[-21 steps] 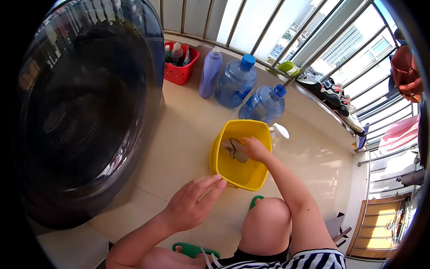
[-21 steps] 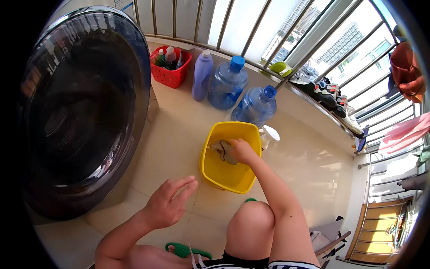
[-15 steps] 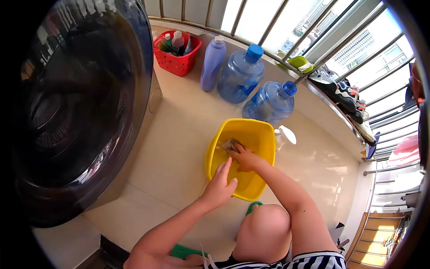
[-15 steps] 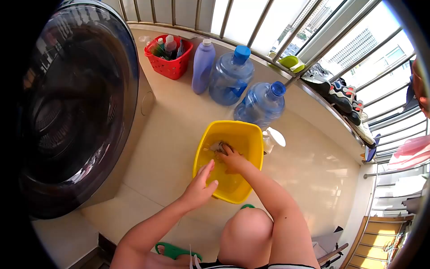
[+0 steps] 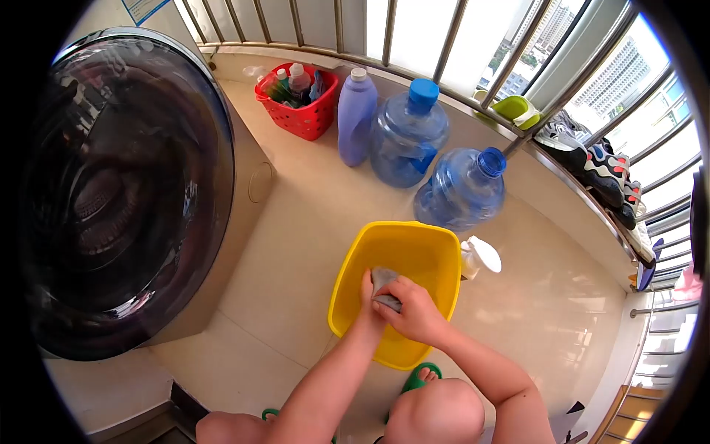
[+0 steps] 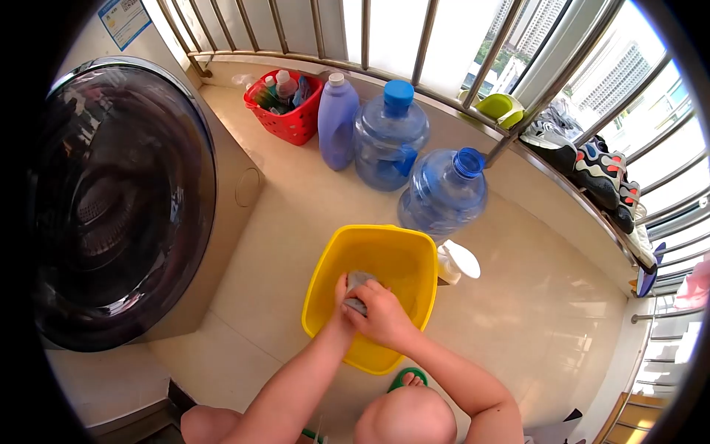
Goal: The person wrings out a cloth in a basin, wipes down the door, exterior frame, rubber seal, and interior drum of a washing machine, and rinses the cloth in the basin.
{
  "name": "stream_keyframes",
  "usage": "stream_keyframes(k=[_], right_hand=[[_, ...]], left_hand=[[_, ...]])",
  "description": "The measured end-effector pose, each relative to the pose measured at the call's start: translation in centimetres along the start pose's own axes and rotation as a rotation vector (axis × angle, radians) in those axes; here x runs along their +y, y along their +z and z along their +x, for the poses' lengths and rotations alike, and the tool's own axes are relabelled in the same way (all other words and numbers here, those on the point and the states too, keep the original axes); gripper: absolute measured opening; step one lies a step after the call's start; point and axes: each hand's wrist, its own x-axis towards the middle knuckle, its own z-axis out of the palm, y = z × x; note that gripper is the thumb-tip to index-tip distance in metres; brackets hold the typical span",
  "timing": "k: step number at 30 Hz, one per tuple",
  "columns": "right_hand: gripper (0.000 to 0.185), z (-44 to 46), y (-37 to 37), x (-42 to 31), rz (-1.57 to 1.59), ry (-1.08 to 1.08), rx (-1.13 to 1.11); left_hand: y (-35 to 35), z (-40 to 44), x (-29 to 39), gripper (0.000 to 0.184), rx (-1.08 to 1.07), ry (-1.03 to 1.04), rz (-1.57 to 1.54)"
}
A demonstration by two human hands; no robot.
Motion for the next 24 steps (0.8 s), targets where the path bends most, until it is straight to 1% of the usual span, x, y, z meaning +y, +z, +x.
stream_keyframes(k=[1,2,3,4,5,6,8,9,10,11,12,13,14,15,16,17,18,19,20,21,22,23,24], right_hand=[[0.017,-0.6,0.5,-0.1,0.038,-0.097,0.013],[0.017,-1.0,0.9,-0.2,0.073,-0.19,0.026],[0.017,-0.9,1.4,-0.3,0.072,-0.183,0.027],[0.019,-0.7,2.1,-0.2,-0.054,-0.165,0.011],[0.022,-0.4,2.6,0.1,-0.181,-0.149,-0.007],[0.022,0.1,3.0,0.7,-0.183,-0.149,-0.008],[0.028,2.1,3.5,2.2,-0.29,-0.146,0.132],[0.028,3.1,3.3,3.1,-0.328,-0.093,0.133],[0.028,4.1,2.9,4.0,-0.369,-0.041,0.135],[0.028,5.1,2.4,4.9,-0.372,-0.042,0.131],[0.028,6.0,1.9,5.7,-0.4,0.034,0.1],[0.029,6.8,1.4,6.7,-0.428,0.11,0.069],[0.029,7.4,1.1,7.9,-0.429,0.109,0.067],[0.031,7.9,1.0,9.2,-0.368,0.14,0.072],[0.034,8.3,0.9,10.1,-0.308,0.171,0.078],[0.04,8.7,0.8,10.8,-0.315,0.276,-0.028],[0.04,8.5,1.2,11.2,-0.318,0.273,-0.028],[0.045,8.0,2.0,11.5,-0.455,0.222,-0.102],[0.052,7.7,2.7,11.9,-0.591,0.171,-0.177],[0.052,7.9,3.4,12.9,-0.592,0.172,-0.176],[0.056,8.4,4.1,13.8,-0.568,0.107,-0.343],[0.06,8.7,4.7,14.7,-0.541,0.041,-0.508],[0.06,8.9,4.8,13.9,-0.542,0.036,-0.505]], left_hand=[[3.6,-1.7,0.5,0.045,0.136,-0.005,-0.036],[2.0,-1.1,0.4,0.045,0.135,-0.014,-0.038],[-1.2,-0.2,0.4,0.043,-0.093,-0.057,-0.154],[-3.7,0.6,0.0,0.042,-0.32,-0.097,-0.272],[-4.6,0.9,-0.7,0.037,-0.348,-0.081,-0.285],[-4.6,1.0,-1.1,0.037,-0.349,-0.081,-0.287],[-4.3,1.2,-1.8,0.036,-0.677,0.19,-0.092],[-3.2,0.8,-1.7,0.036,-0.673,0.19,-0.094],[-1.1,0.4,-1.2,0.036,-0.211,0.143,0.02],[0.1,0.1,-1.1,0.038,0.251,0.092,0.13],[-0.3,0.3,-1.3,0.038,0.251,0.093,0.127],[-0.9,0.7,-1.5,0.041,0.414,0.152,0.106],[-1.5,1.0,-1.7,0.045,0.577,0.209,0.083],[1.4,-0.5,-1.0,0.055,0.711,0.224,0.145],[1.5,-0.5,-0.8,0.055,0.713,0.224,0.142],[1.6,-0.5,-0.7,0.056,0.771,0.282,0.11],[1.6,-0.4,-0.6,0.058,0.828,0.342,0.078],[1.6,-0.3,-0.4,0.058,0.827,0.343,0.076],[1.5,-0.3,-0.1,0.059,0.897,0.304,0.113],[1.3,-0.2,0.0,0.06,0.967,0.264,0.15],[0.8,-0.1,0.0,0.06,0.966,0.264,0.149],[0.4,-0.1,-0.1,0.058,0.9,0.251,0.152],[-0.1,0.1,0.1,0.057,0.834,0.242,0.158]])
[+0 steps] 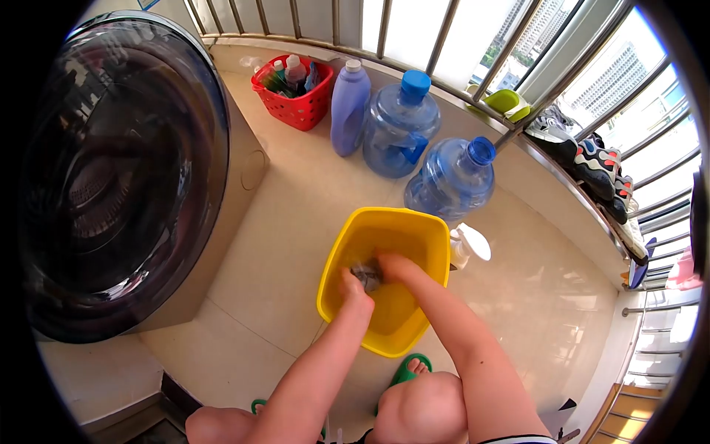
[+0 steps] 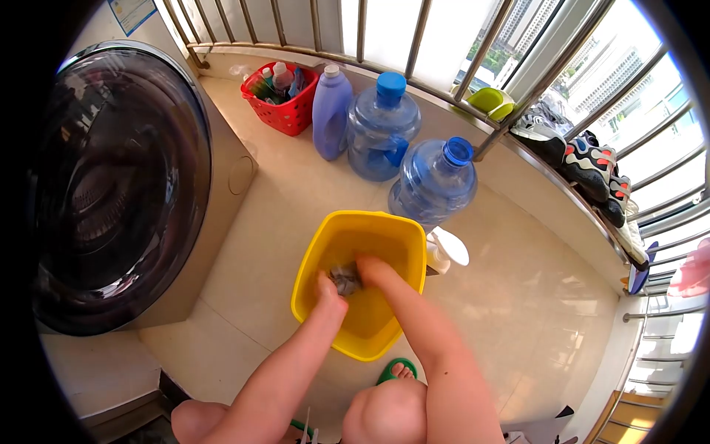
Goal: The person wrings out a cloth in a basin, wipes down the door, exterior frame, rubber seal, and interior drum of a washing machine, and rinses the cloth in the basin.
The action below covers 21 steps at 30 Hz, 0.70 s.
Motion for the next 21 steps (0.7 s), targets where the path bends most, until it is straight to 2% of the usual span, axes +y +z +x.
stream_keyframes(k=[2,3,5,7,9,10,12,13,14,16,18,20,21], right_hand=[[0.048,-1.0,-1.4,-2.5,0.235,0.251,0.024],[0.048,-1.3,-1.4,-3.0,0.236,0.251,0.021],[0.03,-2.4,-1.4,-4.0,0.484,0.172,0.181],[0.027,-6.5,-4.0,-7.4,0.642,0.08,0.262],[0.029,-10.5,-6.0,-10.6,0.73,0.009,0.388],[0.029,-11.6,-5.9,-11.3,0.732,0.009,0.39],[0.029,-13.0,-5.2,-12.1,0.509,-0.025,0.435],[0.026,-12.7,-4.3,-11.8,0.457,-0.12,0.561],[0.026,-12.3,-4.3,-11.6,0.458,-0.124,0.564],[0.024,-11.4,-4.5,-11.0,0.351,0.004,0.546],[0.024,-10.0,-4.3,-9.6,0.265,0.001,0.6],[0.025,-8.5,-4.9,-7.0,0.176,0.077,0.651],[0.025,-7.4,-5.7,-5.5,0.169,0.14,0.657]], left_hand=[[0.1,1.2,-0.7,0.054,-0.026,0.016,0.009],[0.1,1.2,-0.9,0.052,-0.051,0.026,0.019],[-0.3,1.0,-0.9,0.049,-0.104,-0.041,-0.014],[-1.0,1.9,-0.9,0.048,-0.158,-0.105,-0.053],[-3.0,4.8,-1.8,0.044,-1.196,-0.293,-0.454],[-2.5,2.8,-1.0,0.044,-1.196,-0.293,-0.451],[-0.7,-3.5,1.5,0.038,-0.599,-0.349,-0.152],[-1.5,-1.2,1.4,0.035,-1.068,-0.2,0.049],[-1.7,0.5,0.5,0.035,-1.069,-0.197,0.052],[-1.6,1.9,-1.1,0.03,-0.968,-0.244,-0.283],[-0.5,-0.6,-0.5,0.028,-1.002,-0.194,-0.249],[0.9,-5.9,1.7,0.027,-0.478,-0.181,-0.027],[1.0,-3.9,1.2,0.03,-0.51,-0.146,-0.1]])
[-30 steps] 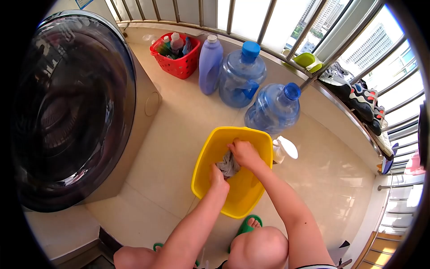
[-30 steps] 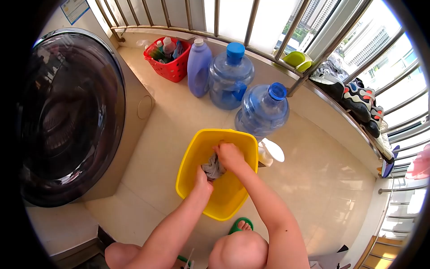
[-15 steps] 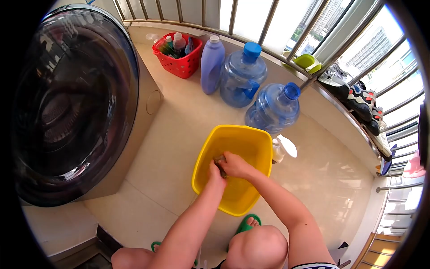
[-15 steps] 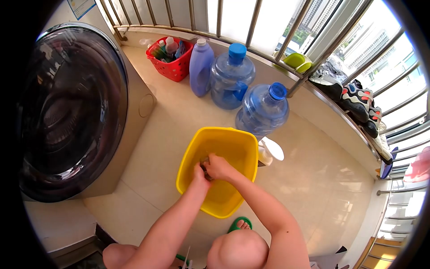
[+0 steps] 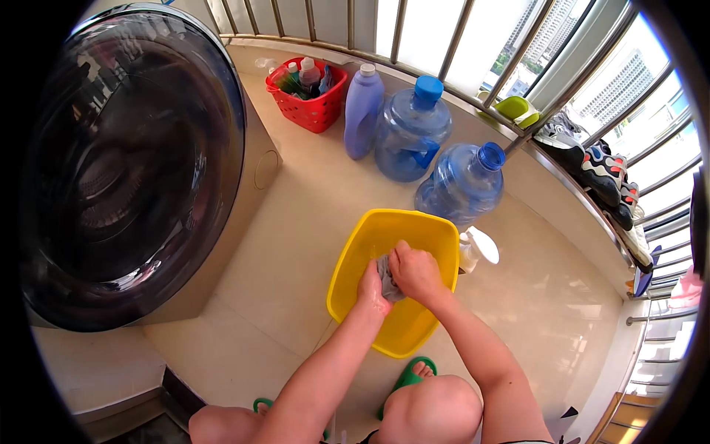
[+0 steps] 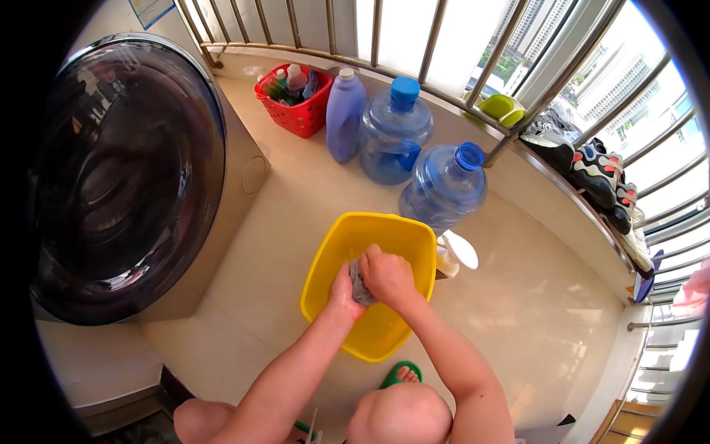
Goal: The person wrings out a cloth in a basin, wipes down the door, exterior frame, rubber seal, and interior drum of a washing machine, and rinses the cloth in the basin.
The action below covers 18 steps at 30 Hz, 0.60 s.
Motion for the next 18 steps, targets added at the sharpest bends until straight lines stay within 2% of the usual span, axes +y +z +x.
stream_keyframes(k=[1,3,5,7,9,10,11,12,13,15,17,18], right_hand=[[0.025,0.5,0.2,1.0,0.003,-0.007,0.002],[0.026,1.2,0.7,2.8,0.016,0.024,-0.148],[0.024,0.4,1.9,3.8,-0.077,0.037,-0.205],[0.025,0.6,3.8,3.7,-0.163,0.031,-0.239],[0.031,0.3,5.7,3.6,-0.305,-0.035,-0.376],[0.031,0.7,7.2,4.3,-0.306,-0.033,-0.365],[0.031,0.7,8.6,5.5,-0.297,-0.02,-0.506],[0.031,1.9,8.3,4.8,-0.278,-0.009,-0.613],[0.031,2.3,8.2,4.1,-0.276,-0.009,-0.602],[0.029,2.3,6.2,2.3,-0.258,0.032,-0.744],[0.028,0.9,3.1,-0.2,-0.146,0.051,-0.714],[0.031,-0.1,1.3,-1.2,0.087,0.046,-0.565]], left_hand=[[-0.2,0.0,0.3,0.03,-0.001,0.007,0.0],[-0.6,0.0,0.5,0.036,0.236,0.061,-0.031],[-1.2,0.0,0.0,0.038,0.236,0.106,-0.053],[-1.1,0.2,0.6,0.038,0.34,0.166,0.043],[-1.5,0.7,0.4,0.038,0.342,0.165,0.071],[-1.7,1.1,0.2,0.038,0.35,0.162,0.097],[-1.9,1.0,-0.6,0.038,0.348,0.152,0.09],[-1.8,1.6,-0.1,0.037,0.313,0.146,0.1],[-2.0,1.9,0.0,0.037,0.292,0.135,0.104],[-2.5,2.4,-0.4,0.039,0.25,0.088,0.071],[-3.1,2.1,-0.1,0.042,0.22,0.047,0.036],[-2.6,1.8,0.4,0.041,0.17,0.003,-0.004]])
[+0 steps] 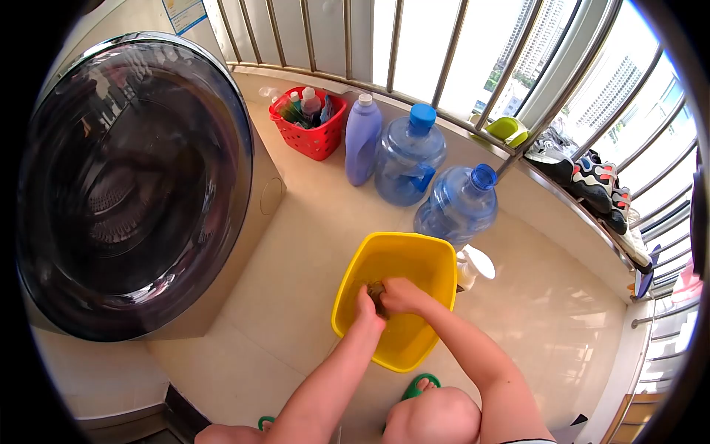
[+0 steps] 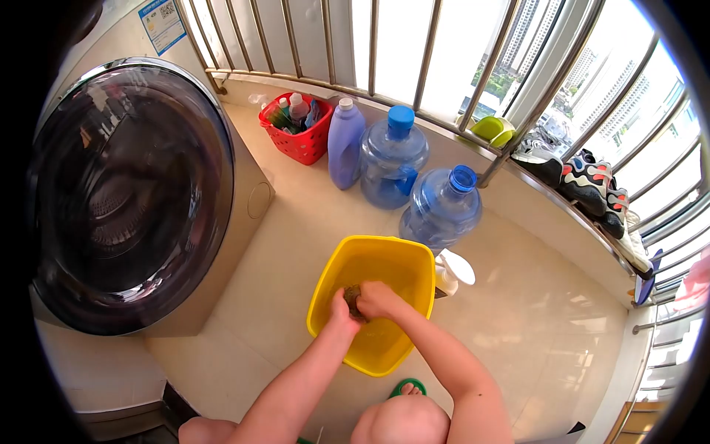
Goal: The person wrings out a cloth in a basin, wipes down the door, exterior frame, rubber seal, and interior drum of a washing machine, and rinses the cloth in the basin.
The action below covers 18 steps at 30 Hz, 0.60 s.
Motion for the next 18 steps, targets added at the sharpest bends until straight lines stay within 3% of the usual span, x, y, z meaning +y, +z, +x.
stream_keyframes(k=[1,3,5,6,8,9,11,13,18], right_hand=[[0.033,-2.0,-0.5,-1.1,0.221,-0.077,0.134],[0.032,-5.7,-1.0,-3.2,0.264,-0.183,0.183],[0.029,-7.5,-0.3,-4.1,0.217,-0.248,0.24],[0.027,-7.9,0.1,-4.4,0.175,-0.31,0.298],[0.026,-7.1,0.9,-3.9,0.146,-0.301,0.358],[0.025,-6.0,1.2,-3.3,0.114,-0.297,0.422],[0.026,-3.4,1.6,-1.5,0.021,-0.286,0.5],[0.021,-1.2,0.6,0.1,-0.066,-0.113,0.606],[0.018,2.9,1.4,4.8,-0.264,0.072,0.432]], left_hand=[[0.2,-0.4,0.1,0.04,-0.039,-0.052,-0.041],[-1.1,0.6,0.2,0.043,-0.141,0.089,0.134],[-0.9,0.0,0.6,0.036,-0.352,0.061,0.022],[-1.1,-0.3,0.5,0.036,-0.351,0.056,0.028],[-1.5,-0.8,0.3,0.031,-0.411,-0.198,0.162],[-1.4,-0.8,-0.5,0.031,-0.417,-0.193,0.164],[-1.5,-1.0,-3.0,0.029,-0.243,-0.029,-0.052],[-0.1,-3.2,-2.3,0.026,-0.107,-0.006,-0.061],[0.1,-3.0,-0.8,0.036,0.009,0.045,-0.131]])
